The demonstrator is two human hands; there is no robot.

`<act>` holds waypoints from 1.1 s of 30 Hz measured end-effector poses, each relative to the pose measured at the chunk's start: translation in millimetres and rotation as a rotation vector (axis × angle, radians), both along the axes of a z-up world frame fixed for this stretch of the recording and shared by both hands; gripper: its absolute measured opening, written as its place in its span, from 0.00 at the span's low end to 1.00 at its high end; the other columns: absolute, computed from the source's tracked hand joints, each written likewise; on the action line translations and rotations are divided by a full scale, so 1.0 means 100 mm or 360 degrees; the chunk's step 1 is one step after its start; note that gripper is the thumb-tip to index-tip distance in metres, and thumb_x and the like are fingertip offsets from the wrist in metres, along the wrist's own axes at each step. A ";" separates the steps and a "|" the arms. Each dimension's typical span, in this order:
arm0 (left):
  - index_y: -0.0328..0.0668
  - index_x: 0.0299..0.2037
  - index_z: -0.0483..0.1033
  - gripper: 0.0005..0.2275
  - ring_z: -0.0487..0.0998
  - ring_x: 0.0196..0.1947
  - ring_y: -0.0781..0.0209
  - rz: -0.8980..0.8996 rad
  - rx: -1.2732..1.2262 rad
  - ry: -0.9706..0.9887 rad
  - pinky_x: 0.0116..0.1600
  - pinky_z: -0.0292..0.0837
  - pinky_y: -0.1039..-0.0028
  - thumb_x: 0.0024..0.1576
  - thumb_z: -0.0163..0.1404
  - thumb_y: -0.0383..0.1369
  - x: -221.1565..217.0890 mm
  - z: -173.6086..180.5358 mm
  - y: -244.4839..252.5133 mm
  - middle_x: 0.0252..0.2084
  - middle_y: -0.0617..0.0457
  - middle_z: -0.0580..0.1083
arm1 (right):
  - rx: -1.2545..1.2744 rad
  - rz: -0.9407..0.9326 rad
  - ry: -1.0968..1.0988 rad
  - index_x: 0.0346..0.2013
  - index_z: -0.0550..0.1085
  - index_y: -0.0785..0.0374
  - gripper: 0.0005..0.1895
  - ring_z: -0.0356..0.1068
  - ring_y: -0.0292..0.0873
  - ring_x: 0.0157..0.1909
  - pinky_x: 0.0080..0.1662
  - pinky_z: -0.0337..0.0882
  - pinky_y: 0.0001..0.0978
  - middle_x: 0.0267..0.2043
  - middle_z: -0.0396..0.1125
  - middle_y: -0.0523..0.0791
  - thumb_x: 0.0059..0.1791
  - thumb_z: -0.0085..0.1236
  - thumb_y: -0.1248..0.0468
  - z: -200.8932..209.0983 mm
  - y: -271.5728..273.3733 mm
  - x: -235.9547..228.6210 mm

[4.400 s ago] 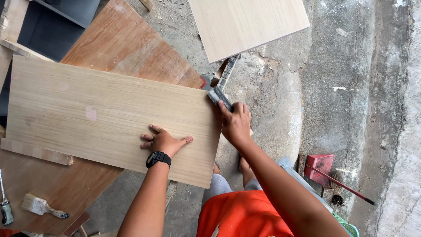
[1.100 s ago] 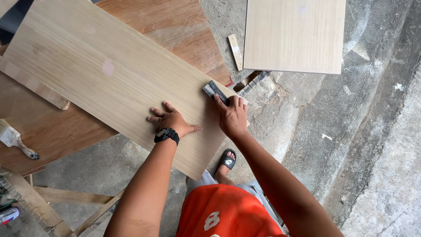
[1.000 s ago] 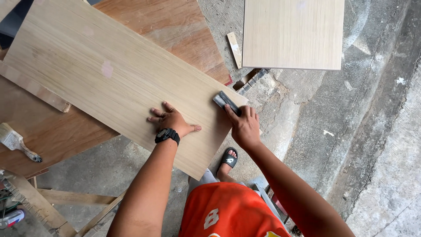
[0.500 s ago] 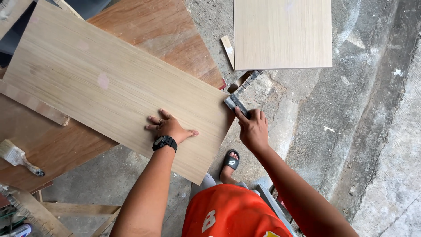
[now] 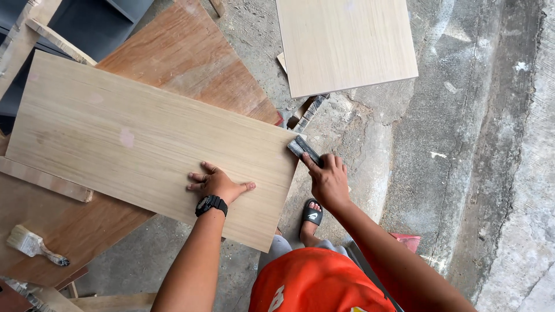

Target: Sanding the edges of a wooden board and brushing off the dust in a workshop.

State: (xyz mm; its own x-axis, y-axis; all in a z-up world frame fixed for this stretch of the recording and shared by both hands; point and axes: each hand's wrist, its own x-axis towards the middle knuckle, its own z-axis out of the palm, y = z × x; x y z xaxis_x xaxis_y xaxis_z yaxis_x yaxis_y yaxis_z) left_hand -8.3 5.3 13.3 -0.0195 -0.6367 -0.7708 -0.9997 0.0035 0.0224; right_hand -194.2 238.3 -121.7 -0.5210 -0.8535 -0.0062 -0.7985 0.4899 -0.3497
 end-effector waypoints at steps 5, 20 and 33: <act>0.29 0.83 0.22 0.74 0.34 0.81 0.12 -0.0044 -0.0021 -0.0010 0.79 0.47 0.36 0.44 0.71 0.64 0.01 0.03 0.03 0.81 0.14 0.35 | 0.0008 -0.0043 -0.0028 0.70 0.75 0.34 0.25 0.59 0.49 0.53 0.51 0.62 0.43 0.51 0.61 0.45 0.57 0.56 0.56 -0.08 -0.72 -0.20; 0.30 0.83 0.23 0.74 0.35 0.79 0.09 -0.0066 -0.0034 -0.0047 0.78 0.51 0.36 0.44 0.71 0.64 0.04 0.03 0.04 0.81 0.15 0.37 | -0.0021 -0.0093 -0.0040 0.70 0.75 0.34 0.24 0.60 0.50 0.52 0.50 0.63 0.44 0.50 0.61 0.44 0.58 0.53 0.56 0.05 -0.93 -0.17; 0.28 0.83 0.24 0.73 0.37 0.78 0.06 -0.0105 -0.0058 -0.0056 0.77 0.54 0.38 0.44 0.69 0.65 0.01 -0.03 0.02 0.81 0.14 0.38 | -0.0062 -0.0148 -0.0007 0.69 0.74 0.36 0.24 0.60 0.51 0.50 0.48 0.63 0.45 0.48 0.61 0.46 0.58 0.57 0.56 0.07 -1.06 -0.30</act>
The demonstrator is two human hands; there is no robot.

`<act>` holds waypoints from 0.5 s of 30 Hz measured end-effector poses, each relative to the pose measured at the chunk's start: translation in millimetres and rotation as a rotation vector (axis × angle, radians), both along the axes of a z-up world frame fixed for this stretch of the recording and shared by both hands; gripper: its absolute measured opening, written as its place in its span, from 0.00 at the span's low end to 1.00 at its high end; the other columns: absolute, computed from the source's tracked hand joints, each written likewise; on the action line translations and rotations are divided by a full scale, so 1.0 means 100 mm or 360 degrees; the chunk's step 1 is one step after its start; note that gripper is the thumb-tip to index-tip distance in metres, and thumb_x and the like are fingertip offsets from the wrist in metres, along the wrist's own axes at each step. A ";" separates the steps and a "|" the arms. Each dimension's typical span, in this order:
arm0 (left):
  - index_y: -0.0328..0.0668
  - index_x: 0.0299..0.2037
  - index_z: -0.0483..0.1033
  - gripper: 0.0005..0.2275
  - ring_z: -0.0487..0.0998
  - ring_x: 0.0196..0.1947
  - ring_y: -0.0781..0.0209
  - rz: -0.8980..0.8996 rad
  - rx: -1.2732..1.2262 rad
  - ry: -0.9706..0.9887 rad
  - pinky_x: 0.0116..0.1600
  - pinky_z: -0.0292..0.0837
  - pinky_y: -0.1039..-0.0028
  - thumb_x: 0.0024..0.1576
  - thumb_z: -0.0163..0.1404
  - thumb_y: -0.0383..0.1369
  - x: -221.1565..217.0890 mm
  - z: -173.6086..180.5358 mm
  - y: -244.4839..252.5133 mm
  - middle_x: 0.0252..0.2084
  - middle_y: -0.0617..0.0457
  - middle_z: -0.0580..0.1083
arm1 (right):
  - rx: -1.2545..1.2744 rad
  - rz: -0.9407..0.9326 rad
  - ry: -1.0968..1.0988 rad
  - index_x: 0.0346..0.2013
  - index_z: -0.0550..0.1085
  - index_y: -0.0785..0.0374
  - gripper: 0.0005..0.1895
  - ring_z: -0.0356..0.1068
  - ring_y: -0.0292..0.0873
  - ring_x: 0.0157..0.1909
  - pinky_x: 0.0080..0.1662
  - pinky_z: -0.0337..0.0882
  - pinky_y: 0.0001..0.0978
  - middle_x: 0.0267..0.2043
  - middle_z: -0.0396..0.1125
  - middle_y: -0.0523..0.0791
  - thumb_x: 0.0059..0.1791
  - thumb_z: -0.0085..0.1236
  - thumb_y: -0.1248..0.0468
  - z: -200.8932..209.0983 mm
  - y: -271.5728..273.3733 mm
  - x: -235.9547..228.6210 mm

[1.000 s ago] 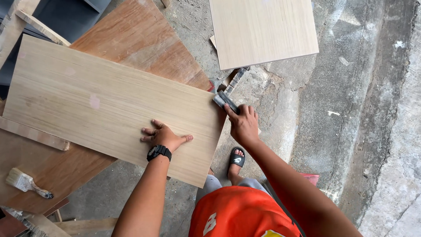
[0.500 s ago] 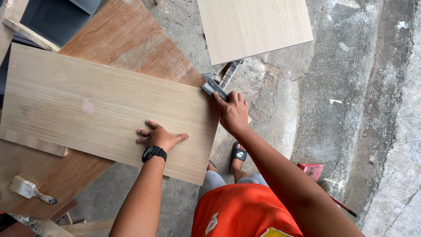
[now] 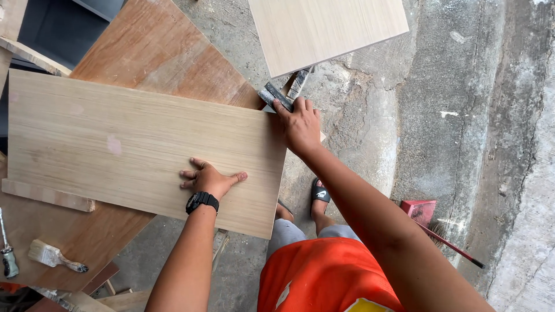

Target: Sanding the edges of a wooden board and brushing off the dust in a workshop.

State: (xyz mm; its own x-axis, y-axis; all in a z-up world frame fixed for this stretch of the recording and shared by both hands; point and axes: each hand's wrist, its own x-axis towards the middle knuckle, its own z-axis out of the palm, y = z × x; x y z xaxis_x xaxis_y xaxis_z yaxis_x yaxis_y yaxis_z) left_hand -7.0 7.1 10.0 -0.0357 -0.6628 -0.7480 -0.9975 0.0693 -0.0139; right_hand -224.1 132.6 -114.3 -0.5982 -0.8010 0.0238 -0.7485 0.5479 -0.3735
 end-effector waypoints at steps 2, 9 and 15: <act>0.28 0.83 0.24 0.73 0.37 0.78 0.06 -0.0012 0.0003 -0.0011 0.77 0.55 0.37 0.44 0.69 0.66 0.01 0.00 -0.01 0.81 0.14 0.38 | 0.0049 -0.0022 -0.0053 0.70 0.74 0.36 0.24 0.60 0.50 0.50 0.48 0.63 0.44 0.49 0.60 0.46 0.58 0.55 0.56 0.14 0.13 0.13; 0.28 0.83 0.24 0.72 0.37 0.77 0.04 0.0008 0.0001 -0.0008 0.77 0.55 0.34 0.45 0.69 0.64 0.00 0.01 0.01 0.80 0.14 0.38 | -0.0033 0.0143 -0.0054 0.69 0.74 0.42 0.26 0.62 0.54 0.50 0.47 0.62 0.45 0.49 0.61 0.49 0.55 0.54 0.62 0.14 0.98 1.03; 0.28 0.82 0.23 0.75 0.37 0.77 0.03 -0.0011 -0.0029 0.0013 0.75 0.55 0.31 0.42 0.70 0.66 0.07 -0.08 -0.01 0.80 0.13 0.38 | 0.0107 0.0102 -0.0140 0.75 0.68 0.40 0.32 0.59 0.51 0.55 0.52 0.61 0.44 0.52 0.59 0.46 0.54 0.53 0.63 0.15 -0.08 0.66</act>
